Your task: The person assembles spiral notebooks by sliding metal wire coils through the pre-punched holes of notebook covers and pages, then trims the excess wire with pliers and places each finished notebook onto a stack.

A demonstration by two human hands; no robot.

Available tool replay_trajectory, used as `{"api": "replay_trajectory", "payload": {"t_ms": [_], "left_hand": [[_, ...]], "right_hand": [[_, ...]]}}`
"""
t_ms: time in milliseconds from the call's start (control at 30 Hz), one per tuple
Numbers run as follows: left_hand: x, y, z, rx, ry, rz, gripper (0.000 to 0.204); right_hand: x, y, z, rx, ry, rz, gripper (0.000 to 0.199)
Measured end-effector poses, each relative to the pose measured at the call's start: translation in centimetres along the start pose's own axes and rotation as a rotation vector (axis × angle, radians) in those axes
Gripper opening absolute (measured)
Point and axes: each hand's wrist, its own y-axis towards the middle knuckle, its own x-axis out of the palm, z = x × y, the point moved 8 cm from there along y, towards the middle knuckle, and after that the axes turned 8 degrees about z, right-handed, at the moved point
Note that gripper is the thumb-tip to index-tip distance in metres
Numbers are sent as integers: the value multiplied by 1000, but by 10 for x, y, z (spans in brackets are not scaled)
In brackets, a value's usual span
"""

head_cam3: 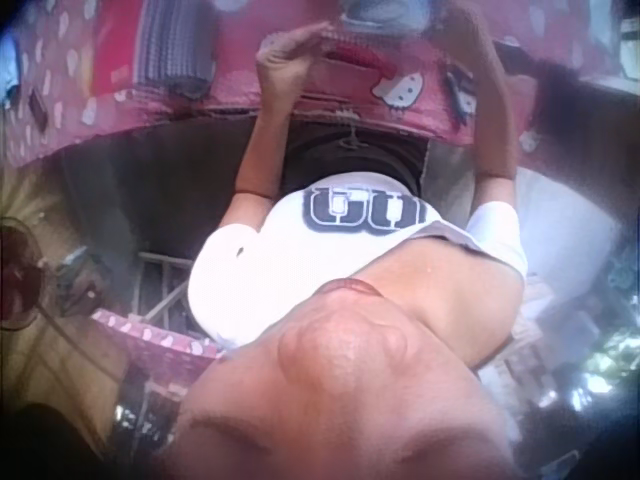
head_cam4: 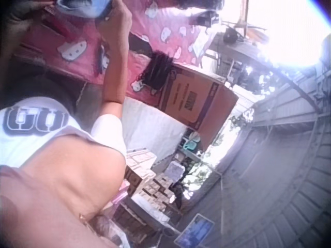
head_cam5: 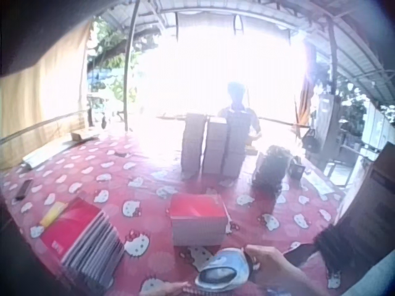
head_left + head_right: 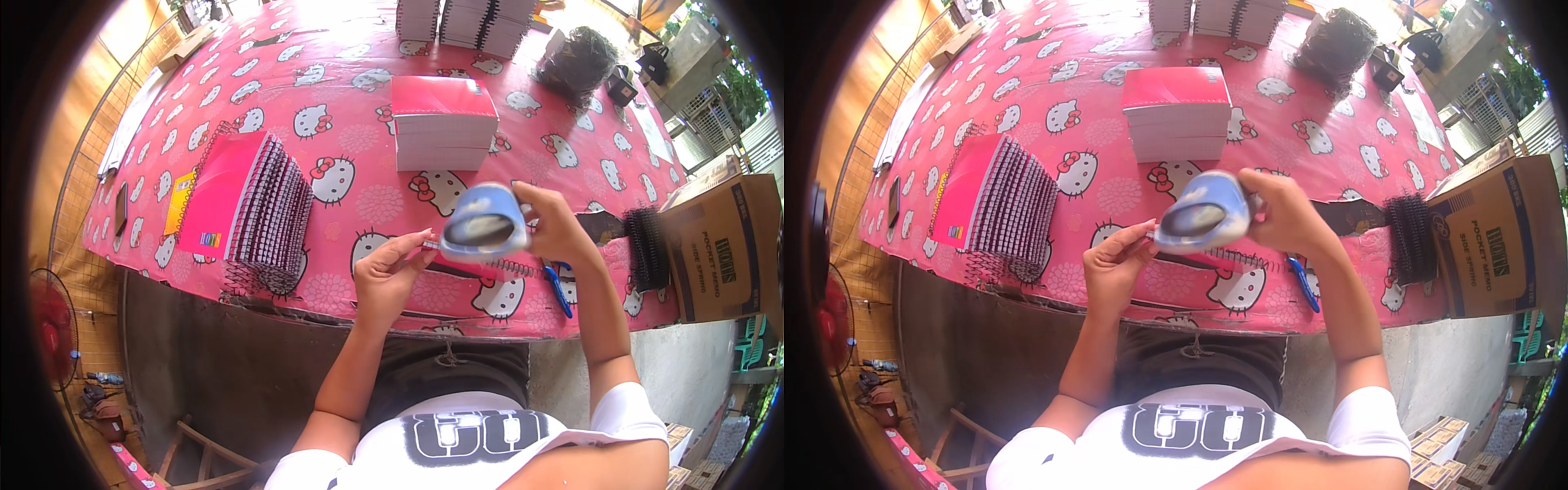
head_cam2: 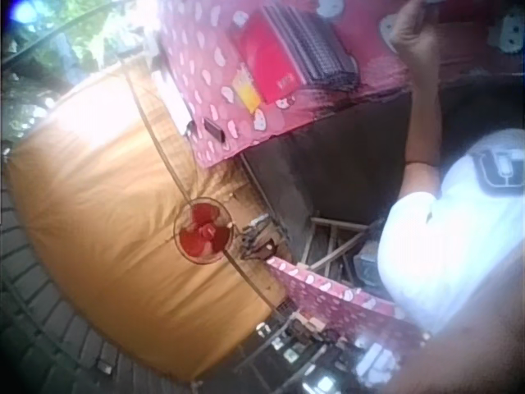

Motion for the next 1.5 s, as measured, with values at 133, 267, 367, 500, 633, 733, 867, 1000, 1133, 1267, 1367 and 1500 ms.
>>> {"api": "replay_trajectory", "payload": {"t_ms": [133, 267, 367, 500, 633, 733, 867, 1000, 1133, 1267, 1367, 1500], "left_hand": [[3, 0, -1, -1, -34, -28, 30], [13, 2, 3, -3, -100, -51, 26], [9, -7, 38, 268, -82, 57, 27], [19, -31, 82, 681, 217, 84, 28], [38, -32, 54, 585, 511, -32, 28], [33, -35, 43, 456, 425, 76, 23], [36, -39, 45, 538, 378, 16, 22], [36, -38, 50, 498, 309, 44, 22], [33, -40, 53, 582, 327, 37, 24], [34, -43, 64, 787, 381, -6, 27], [32, -44, 64, 770, 373, 74, 29], [23, -32, 78, 734, 344, 110, 30]], "right_hand": [[-86, -19, 56, 188, -686, 403, 45], [-142, -63, 97, 339, -1037, 443, 58], [-113, -92, 64, 119, -987, 369, 63], [-47, -131, 21, 135, -786, 261, 62], [-32, -143, 29, 234, -803, 255, 52], [-13, -134, 7, 168, -500, 206, 46], [25, -101, -68, -70, -258, 126, 44], [36, -94, -68, -29, -230, 154, 43], [45, -94, -50, 198, 37, 9, 37], [80, -122, -16, 825, 914, -126, 32], [32, -103, -40, 146, -58, 32, 35], [-23, -138, 12, 95, -716, 169, 44]]}}
